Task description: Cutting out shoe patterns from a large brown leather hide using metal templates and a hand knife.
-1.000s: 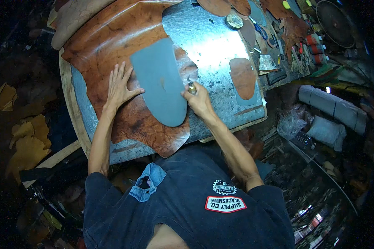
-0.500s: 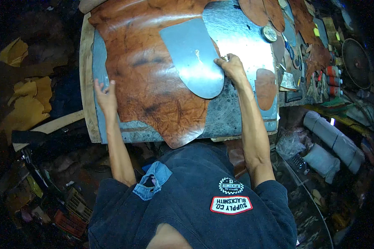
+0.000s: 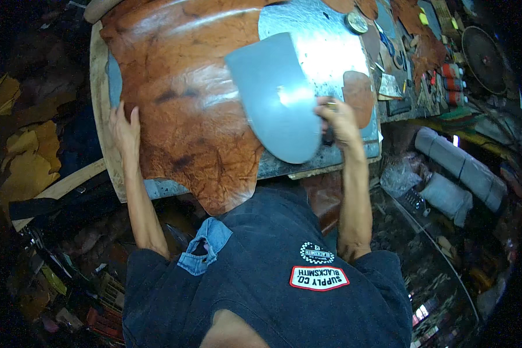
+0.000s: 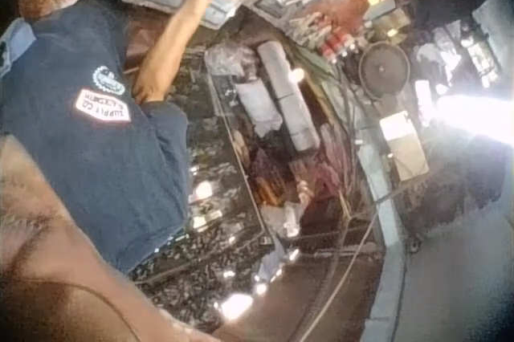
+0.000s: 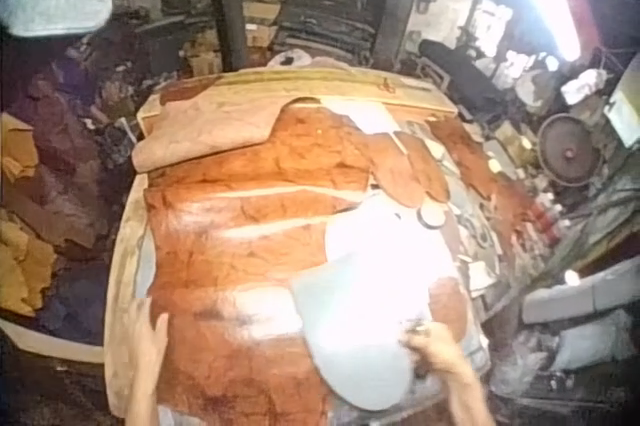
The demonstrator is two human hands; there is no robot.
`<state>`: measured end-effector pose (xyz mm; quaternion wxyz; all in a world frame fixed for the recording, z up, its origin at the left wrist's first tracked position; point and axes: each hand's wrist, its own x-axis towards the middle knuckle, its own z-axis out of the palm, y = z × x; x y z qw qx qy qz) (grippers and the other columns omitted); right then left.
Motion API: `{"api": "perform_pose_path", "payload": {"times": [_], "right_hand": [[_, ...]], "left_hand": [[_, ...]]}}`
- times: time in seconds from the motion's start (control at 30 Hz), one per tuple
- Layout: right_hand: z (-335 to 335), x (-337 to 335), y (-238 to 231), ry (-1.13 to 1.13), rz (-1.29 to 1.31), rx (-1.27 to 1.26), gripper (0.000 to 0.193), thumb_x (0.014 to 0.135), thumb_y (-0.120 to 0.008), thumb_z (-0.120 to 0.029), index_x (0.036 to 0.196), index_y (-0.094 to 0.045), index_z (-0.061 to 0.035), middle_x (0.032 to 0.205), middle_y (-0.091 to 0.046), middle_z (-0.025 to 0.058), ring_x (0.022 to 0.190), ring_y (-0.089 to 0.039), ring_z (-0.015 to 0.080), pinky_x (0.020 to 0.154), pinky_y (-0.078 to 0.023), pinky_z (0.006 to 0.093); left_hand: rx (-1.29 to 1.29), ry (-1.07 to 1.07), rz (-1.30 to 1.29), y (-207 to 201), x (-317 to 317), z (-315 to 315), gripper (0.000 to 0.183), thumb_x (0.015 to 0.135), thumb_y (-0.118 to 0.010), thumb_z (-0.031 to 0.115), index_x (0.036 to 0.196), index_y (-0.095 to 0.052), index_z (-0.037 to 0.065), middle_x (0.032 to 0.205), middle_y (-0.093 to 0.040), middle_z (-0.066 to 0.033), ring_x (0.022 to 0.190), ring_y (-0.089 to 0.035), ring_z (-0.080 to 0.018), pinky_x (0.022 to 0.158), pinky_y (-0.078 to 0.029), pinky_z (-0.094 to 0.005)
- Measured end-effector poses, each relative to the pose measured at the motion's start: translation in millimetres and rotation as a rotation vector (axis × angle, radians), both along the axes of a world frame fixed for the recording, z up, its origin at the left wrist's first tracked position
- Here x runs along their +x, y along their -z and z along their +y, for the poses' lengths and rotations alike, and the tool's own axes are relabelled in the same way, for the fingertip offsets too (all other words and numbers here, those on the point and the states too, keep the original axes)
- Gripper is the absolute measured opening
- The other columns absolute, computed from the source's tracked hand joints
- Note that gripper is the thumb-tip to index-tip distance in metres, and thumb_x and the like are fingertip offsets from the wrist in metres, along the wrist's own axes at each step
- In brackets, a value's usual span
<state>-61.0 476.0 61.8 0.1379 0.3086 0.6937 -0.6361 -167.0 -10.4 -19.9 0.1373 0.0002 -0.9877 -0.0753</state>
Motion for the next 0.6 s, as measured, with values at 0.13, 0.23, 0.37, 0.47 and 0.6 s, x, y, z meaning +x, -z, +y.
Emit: {"api": "perform_pose_path", "payload": {"times": [0.13, 0.23, 0.37, 0.47, 0.6], "right_hand": [[54, 52, -53, 0.162, 0.152, 0.06, 0.021, 0.082, -0.068, -0.012, 0.098, -0.063, 0.0001, 0.079, -0.06, 0.0001, 0.057, -0.048, 0.0052, 0.05, -0.037, 0.0177], [79, 88, -71, 0.238, 0.205, 0.154, 0.023, 0.085, -0.064, -0.011, 0.103, -0.062, 0.0023, 0.078, -0.061, 0.0025, 0.057, -0.051, 0.0069, 0.052, -0.041, 0.0196], [93, 134, -65, 0.39, 0.293, 0.061, 0.02, 0.084, -0.064, -0.008, 0.102, -0.062, 0.0011, 0.076, -0.061, 0.0043, 0.057, -0.055, 0.0097, 0.051, -0.045, 0.0207], [94, 151, -48, 0.509, 0.339, -0.028, 0.019, 0.084, -0.064, -0.005, 0.102, -0.061, -0.0001, 0.075, -0.062, 0.0043, 0.056, -0.056, 0.0104, 0.051, -0.047, 0.021], [85, 136, -32, 0.511, 0.333, -0.113, 0.02, 0.083, -0.065, -0.004, 0.103, -0.061, -0.0007, 0.076, -0.063, 0.0041, 0.056, -0.057, 0.0101, 0.051, -0.048, 0.0207]], "left_hand": [[-0.058, 0.332, -0.119, 3, -57, 80, 0.065, 0.091, -0.053, 0.051, 0.14, -0.043, 0.009, 0.147, -0.034, -0.021, 0.136, -0.029, -0.0415, 0.11, -0.024, -0.0531], [-0.134, 0.447, -0.312, 21, -71, 157, 0.076, 0.091, -0.036, 0.065, 0.148, -0.028, 0.016, 0.156, -0.011, -0.0144, 0.144, -0.004, -0.0346, 0.116, -0.003, -0.0509], [-0.116, 0.578, -0.282, 32, -45, 226, 0.082, 0.088, -0.03, 0.072, 0.151, -0.018, 0.02, 0.157, 0.002, -0.0118, 0.144, 0.008, -0.0318, 0.115, 0.006, -0.0506], [-0.074, 0.648, -0.45, -2, -8, 261, 0.085, 0.086, -0.031, 0.073, 0.151, -0.019, 0.019, 0.156, 0.001, -0.013, 0.144, 0.008, -0.0349, 0.115, 0.006, -0.0535], [0.128, 0.685, -0.442, -10, 52, 294, 0.081, 0.085, -0.046, 0.066, 0.146, -0.033, 0.014, 0.155, -0.009, -0.0205, 0.144, 0.0, -0.0403, 0.114, -0.002, -0.0581]]}}
